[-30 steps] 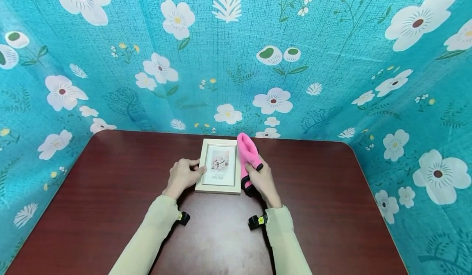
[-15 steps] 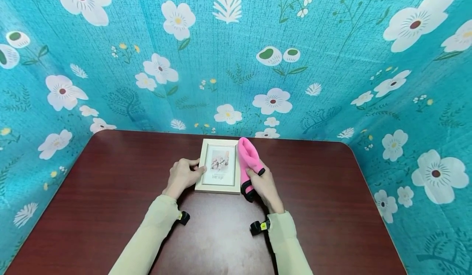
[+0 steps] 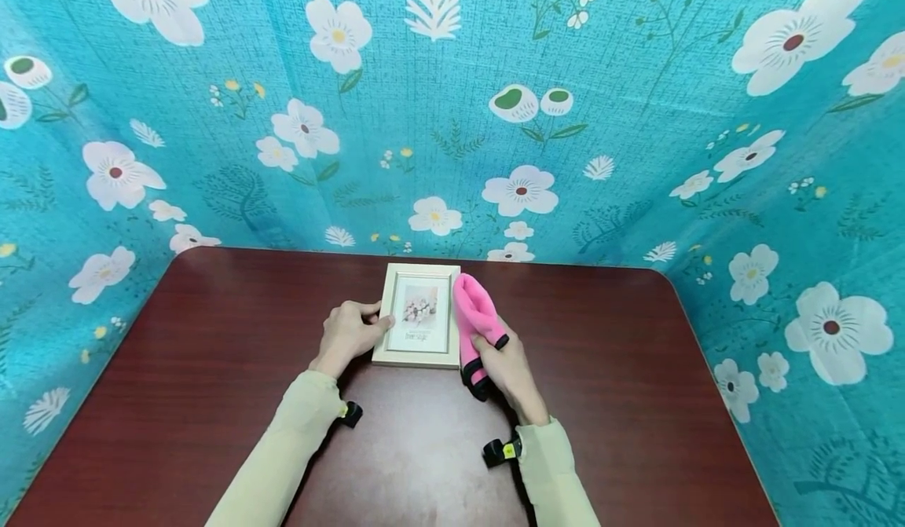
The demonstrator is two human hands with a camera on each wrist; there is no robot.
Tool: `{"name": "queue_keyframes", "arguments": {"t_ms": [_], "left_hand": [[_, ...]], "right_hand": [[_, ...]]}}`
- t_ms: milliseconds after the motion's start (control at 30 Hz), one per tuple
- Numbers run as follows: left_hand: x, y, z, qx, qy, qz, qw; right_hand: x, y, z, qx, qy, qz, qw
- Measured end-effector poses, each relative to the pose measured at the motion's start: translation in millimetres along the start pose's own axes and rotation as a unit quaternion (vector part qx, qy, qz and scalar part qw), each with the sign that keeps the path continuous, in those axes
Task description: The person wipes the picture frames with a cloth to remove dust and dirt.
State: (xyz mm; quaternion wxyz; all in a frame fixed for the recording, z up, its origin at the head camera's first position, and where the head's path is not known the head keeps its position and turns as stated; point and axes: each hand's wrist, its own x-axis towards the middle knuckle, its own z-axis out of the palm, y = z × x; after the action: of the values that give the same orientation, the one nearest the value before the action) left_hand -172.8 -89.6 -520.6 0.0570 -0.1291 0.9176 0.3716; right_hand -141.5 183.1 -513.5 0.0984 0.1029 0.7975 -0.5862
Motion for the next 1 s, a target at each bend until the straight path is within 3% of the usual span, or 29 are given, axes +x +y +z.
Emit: {"name": "queue_keyframes", "arguments": {"t_ms": [400,833,1000], "left_hand": [[-1.4,3.2,-3.7,0.002,-0.01,-0.013,0.9999],[-1.7,4.6,-2.1,-0.001,-0.015,-0.02,0.9997],[-1.4,3.9,-2.5,-0.001,-0.015,-0.019,0.9997]], "right_hand": [[-17.5,8.3,1.2,-0.038,0.015,-0.045,0.9982],[-39.5,13.4,-4.6,-0.059,0.008,-0.049,0.997],[-49.7,15.2,-6.7,-0.105,0.007,-0.058,0.9927]]}}
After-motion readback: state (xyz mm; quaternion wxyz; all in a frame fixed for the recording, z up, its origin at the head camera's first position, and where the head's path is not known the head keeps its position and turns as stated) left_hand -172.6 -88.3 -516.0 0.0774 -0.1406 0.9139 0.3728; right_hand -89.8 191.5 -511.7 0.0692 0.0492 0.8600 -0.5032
